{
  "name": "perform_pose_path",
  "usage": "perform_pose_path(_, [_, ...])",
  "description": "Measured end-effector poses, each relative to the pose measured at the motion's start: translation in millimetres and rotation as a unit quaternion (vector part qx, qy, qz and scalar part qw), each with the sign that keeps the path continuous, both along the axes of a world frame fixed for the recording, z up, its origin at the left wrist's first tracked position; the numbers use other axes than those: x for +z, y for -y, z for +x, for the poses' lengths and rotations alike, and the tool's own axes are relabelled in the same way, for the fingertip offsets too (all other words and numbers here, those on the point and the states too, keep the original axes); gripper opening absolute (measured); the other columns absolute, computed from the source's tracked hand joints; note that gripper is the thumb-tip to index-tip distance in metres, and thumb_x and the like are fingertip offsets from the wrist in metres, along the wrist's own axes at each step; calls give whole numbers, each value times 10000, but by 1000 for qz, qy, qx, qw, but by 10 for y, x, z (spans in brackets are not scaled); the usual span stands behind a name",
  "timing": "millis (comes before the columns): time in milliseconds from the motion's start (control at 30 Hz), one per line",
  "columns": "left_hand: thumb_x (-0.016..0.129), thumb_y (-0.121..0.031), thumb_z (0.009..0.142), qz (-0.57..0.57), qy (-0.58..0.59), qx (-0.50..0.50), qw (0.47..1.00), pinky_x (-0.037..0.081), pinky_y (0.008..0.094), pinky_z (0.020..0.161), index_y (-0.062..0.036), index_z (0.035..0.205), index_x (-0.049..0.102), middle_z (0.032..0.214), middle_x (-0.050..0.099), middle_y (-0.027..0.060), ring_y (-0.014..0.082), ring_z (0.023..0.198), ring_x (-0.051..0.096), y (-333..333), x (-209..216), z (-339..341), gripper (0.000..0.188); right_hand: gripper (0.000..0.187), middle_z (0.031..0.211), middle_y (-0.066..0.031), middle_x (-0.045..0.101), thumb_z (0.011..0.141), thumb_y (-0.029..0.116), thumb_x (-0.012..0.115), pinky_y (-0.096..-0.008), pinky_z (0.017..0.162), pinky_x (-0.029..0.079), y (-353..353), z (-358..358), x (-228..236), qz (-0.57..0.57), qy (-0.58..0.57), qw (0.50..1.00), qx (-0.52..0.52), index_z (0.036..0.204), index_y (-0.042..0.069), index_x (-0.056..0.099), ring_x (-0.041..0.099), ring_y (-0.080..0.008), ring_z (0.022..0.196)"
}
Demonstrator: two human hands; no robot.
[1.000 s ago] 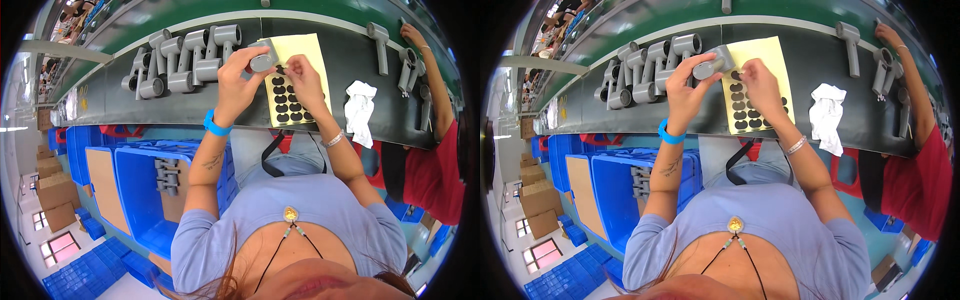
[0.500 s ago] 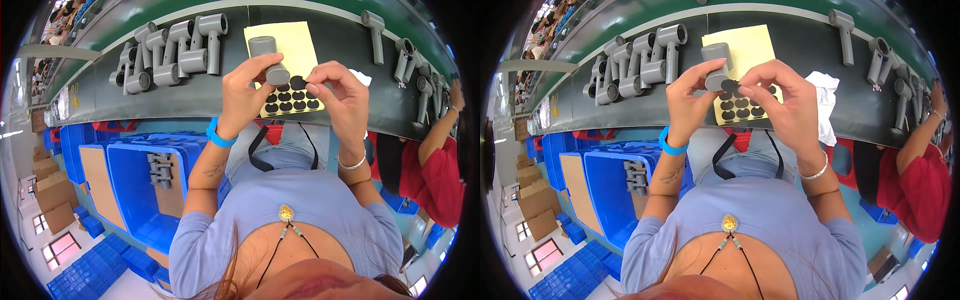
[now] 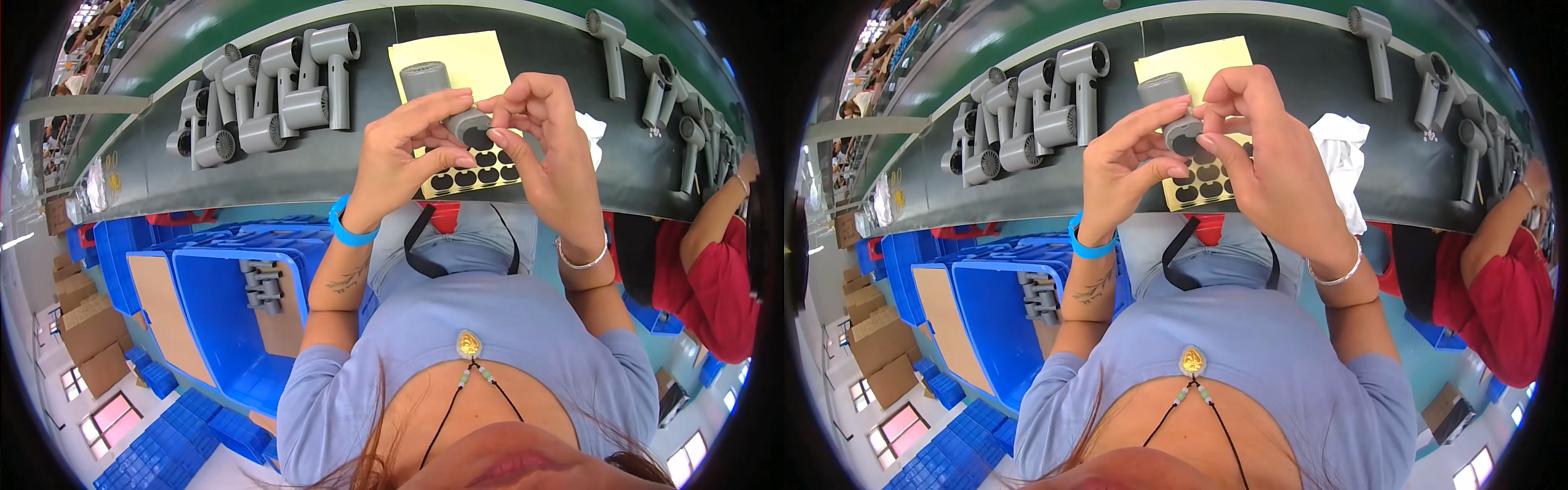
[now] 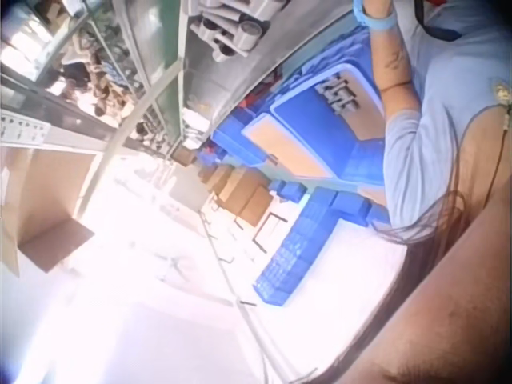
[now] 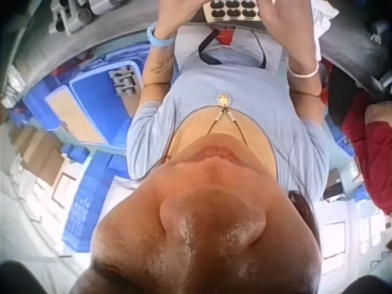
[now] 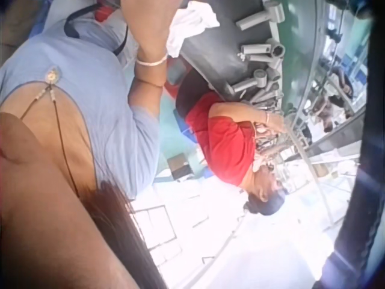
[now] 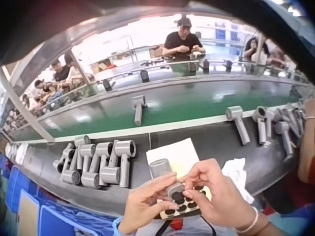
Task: The person peels adhesive pads from a sticker sheet and sticks them onto the bases of hand fan handles by hand.
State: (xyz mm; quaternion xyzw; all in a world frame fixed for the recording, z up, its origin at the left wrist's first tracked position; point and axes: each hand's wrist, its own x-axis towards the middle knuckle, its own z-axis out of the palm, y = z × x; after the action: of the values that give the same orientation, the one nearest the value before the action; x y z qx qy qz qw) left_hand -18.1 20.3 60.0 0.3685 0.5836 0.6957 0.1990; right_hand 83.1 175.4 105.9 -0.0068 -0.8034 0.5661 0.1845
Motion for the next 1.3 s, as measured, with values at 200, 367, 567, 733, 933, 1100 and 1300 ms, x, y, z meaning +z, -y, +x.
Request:
perform_pose_path(200, [677,105,767,11,0,-9,1000,592,278,703,25,1191,630,1240,604,164,187,817,701,-5,-28,12,434,292,939,-124,567,845,-91,573,-382,803,555,-3,-16,47,25,-15,1000,-9,1078,3,423,646,-282,893])
perform_pose_path(367, [682,84,770,-6,-9,-10,1000,589,274,708,22,1188,636,1234,610,167,177,816,700,9,-19,37,426,295,916,-129,572,833,-95,576,-377,786,556,-16,3,64,31,-17,999,-4,1067,1,424,639,-292,878])
perform_pose_path(567, [704,52,767,-13,-24,-1,1000,581,269,707,-2,1197,642,1201,630,151,149,799,680,2,-25,47,438,282,873,-106,580,846,-81,575,-340,800,540,-26,28,95,44,8,999,-5,1072,4,430,638,-244,919])
perform_pose_path(733, [716,29,778,-17,-25,-2,1000,570,261,712,-18,1201,647,1188,640,142,135,813,670,-7,-14,51,431,280,861,-132,577,820,-90,581,-369,744,560,-16,40,112,51,-7,998,-20,1040,0,432,634,-294,836])
perform_pose_path(933, [710,30,791,-11,-16,-6,1000,567,259,726,-19,1202,646,1197,633,146,140,821,671,-1,-24,60,419,286,851,-135,577,816,-85,589,-374,746,561,-7,30,101,58,-6,998,-21,1040,3,435,629,-307,809])
perform_pose_path(1100, [710,31,802,-10,3,-12,1000,570,262,747,-1,1194,643,1207,625,150,143,859,665,2,-25,63,398,290,836,-147,595,807,-75,597,-374,709,537,-2,41,93,94,-9,995,-33,1035,9,440,651,-329,801])
perform_pose_path(1300, [703,46,812,8,36,-20,999,570,268,770,33,1189,629,1216,613,153,152,898,658,-5,-22,80,385,309,796,-130,600,784,-77,601,-363,654,497,-4,47,81,117,-10,992,-42,1026,27,440,661,-314,778])
